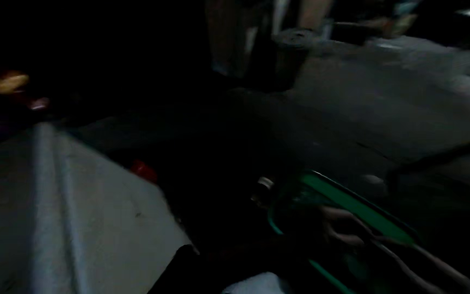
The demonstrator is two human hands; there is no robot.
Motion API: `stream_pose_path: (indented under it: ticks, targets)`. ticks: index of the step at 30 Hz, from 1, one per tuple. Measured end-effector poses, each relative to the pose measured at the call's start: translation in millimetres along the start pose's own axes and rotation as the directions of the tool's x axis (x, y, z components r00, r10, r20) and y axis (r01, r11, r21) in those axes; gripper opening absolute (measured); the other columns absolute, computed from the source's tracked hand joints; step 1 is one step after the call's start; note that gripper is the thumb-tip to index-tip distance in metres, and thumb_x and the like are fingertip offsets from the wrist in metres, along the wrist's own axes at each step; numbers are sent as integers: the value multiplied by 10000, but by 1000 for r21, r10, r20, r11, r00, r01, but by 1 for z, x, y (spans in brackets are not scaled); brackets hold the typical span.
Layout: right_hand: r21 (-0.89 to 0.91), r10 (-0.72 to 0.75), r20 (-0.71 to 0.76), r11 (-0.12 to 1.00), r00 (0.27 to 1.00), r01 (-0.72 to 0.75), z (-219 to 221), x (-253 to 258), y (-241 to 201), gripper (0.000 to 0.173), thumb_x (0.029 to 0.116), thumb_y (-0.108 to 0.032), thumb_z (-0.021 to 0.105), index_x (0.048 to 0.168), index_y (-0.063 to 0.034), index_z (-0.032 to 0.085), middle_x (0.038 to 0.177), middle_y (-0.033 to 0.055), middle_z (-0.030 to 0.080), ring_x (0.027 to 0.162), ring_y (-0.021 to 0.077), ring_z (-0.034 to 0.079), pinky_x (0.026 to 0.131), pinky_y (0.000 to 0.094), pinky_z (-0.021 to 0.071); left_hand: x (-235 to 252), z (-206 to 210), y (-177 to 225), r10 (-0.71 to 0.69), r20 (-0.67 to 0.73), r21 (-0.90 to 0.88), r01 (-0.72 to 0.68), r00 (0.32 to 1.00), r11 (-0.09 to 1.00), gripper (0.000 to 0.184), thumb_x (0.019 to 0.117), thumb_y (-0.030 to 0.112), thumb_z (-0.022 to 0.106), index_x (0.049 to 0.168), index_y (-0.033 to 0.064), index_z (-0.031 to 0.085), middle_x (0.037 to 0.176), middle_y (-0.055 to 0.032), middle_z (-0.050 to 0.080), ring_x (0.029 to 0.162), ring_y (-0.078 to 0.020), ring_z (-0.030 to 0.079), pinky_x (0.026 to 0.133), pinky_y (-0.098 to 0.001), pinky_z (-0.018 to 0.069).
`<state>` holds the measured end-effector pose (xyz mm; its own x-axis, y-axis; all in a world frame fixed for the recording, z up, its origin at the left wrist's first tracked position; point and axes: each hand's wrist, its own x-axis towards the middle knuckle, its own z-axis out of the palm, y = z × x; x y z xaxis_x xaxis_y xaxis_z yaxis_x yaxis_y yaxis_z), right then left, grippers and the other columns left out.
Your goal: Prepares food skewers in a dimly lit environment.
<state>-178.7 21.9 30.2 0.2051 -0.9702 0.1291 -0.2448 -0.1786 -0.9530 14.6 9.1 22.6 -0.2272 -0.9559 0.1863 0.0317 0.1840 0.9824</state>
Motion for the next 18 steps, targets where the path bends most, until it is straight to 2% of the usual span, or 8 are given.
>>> stream_pose_path:
  ticks: [2,3,5,7,9,11,15,18]
  targets:
    - [-23,52,-89,998,995,-54,1,7,-3,88,916,-43,671,989,-30,718,869,-100,725,746,-58,658,685,137,571,2,-8,-5,-3,-21,10,3,1000,1000,168,882,-70,663,1042,-94,708,977,-122,739,872,-58,687,813,-202,561]
    - [-39,65,-141,997,988,-71,-1,9,-2,80,908,-65,673,967,-45,723,831,-111,713,703,-79,638,641,112,552,4,-12,-4,-35,-46,19,36,998,999,171,879,-63,651,1038,-88,708,978,-104,740,868,-35,684,801,-186,562]
    - [-107,75,-168,990,983,-93,-11,11,1,88,921,-88,669,975,-43,722,840,-87,711,709,-88,630,646,95,540,9,-19,-1,-109,-69,37,112,992,993,167,891,-42,645,1042,-62,712,981,-67,745,864,-18,689,787,-179,573]
    - [-283,94,-147,950,985,-133,-17,11,0,183,956,-192,655,1050,-59,738,919,-19,723,759,-31,637,689,152,538,12,-20,-1,-128,-88,14,129,988,992,163,877,-62,638,1024,-55,708,954,-46,745,835,-19,695,757,-183,585]
    - [-429,62,-141,896,988,-118,-13,10,-2,311,1006,-288,610,1175,-59,736,1115,95,720,947,118,686,816,293,565,14,-18,-3,-118,-88,-1,119,989,993,168,871,-76,635,1024,-60,705,948,-43,744,833,-23,698,755,-182,588]
    - [-446,-3,-139,893,990,-60,-8,11,0,318,1026,-310,575,1159,-74,741,1164,97,705,993,110,680,835,260,563,14,-14,-5,-119,-79,-14,118,990,993,170,872,-76,633,1025,-57,707,949,-43,747,835,-33,704,758,-185,591]
    - [-332,-45,-47,943,998,27,6,16,5,271,1022,-256,578,1098,-52,740,1032,71,721,879,48,662,784,183,538,15,-7,-3,-171,-41,-28,170,984,985,179,879,-74,633,1038,-45,711,940,-32,741,828,-26,696,754,-178,588]
    - [-239,-50,-91,971,995,27,12,17,8,219,1006,-192,585,973,-21,717,847,19,671,726,-35,577,680,106,483,14,-5,-10,-106,-6,-86,105,994,991,168,882,-74,627,1033,-57,698,940,-23,739,834,-28,695,764,-187,591]
